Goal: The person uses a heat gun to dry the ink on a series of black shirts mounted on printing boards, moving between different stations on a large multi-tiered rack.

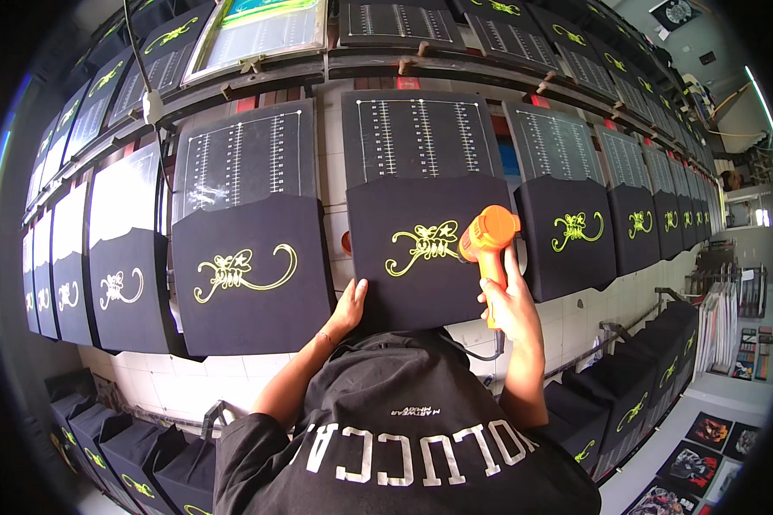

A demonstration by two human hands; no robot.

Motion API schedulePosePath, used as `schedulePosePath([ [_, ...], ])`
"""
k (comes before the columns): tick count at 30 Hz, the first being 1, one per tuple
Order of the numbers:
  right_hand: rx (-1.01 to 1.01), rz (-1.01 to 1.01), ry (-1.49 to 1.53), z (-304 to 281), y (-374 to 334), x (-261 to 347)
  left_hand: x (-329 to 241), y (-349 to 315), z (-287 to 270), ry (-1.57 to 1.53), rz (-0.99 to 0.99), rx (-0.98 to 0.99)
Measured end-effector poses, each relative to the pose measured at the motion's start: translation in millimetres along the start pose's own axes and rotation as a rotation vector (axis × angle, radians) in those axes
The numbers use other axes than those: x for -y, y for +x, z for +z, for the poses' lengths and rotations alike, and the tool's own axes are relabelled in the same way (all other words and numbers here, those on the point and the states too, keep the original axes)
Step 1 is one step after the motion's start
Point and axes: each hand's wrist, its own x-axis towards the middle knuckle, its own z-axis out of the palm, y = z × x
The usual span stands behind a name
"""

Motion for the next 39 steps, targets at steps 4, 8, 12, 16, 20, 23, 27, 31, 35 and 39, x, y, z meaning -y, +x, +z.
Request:
schedulePosePath([
  [4,0.023,-0.004,0.107,-0.7,-0.5,-4.7,2.9,1.9,1.1,-0.019,0.023,0.004],
  [8,0.060,0.005,0.183,7.9,6.7,-7.1,6.0,3.1,1.1,-0.015,0.010,0.003],
  [12,0.122,0.023,0.184,9.2,5.6,-3.8,8.5,2.4,1.7,-0.006,0.004,-0.013],
  [16,0.099,0.010,0.074,18.9,-0.7,4.7,-9.7,-0.3,-6.3,-0.074,-0.051,0.095],
  [20,0.163,0.010,0.197,15.2,4.6,0.9,-0.3,-0.9,1.5,-0.011,0.021,-0.032],
  [23,0.186,-0.001,0.087,21.2,1.3,4.4,9.1,5.2,0.3,-0.081,0.087,0.037],
  [27,0.194,-0.035,0.194,15.1,22.0,-3.1,4.8,3.9,0.6,-0.036,0.055,0.028],
  [31,0.171,-0.093,0.062,28.6,21.7,10.2,0.8,1.3,0.0,-0.027,0.052,0.010],
  [35,0.250,-0.070,0.144,26.4,22.4,9.8,-6.9,0.0,-5.5,-0.057,-0.025,0.084],
  [39,0.289,-0.087,0.076,35.6,16.3,12.8,11.7,5.6,-0.3,-0.081,0.050,0.057],
])
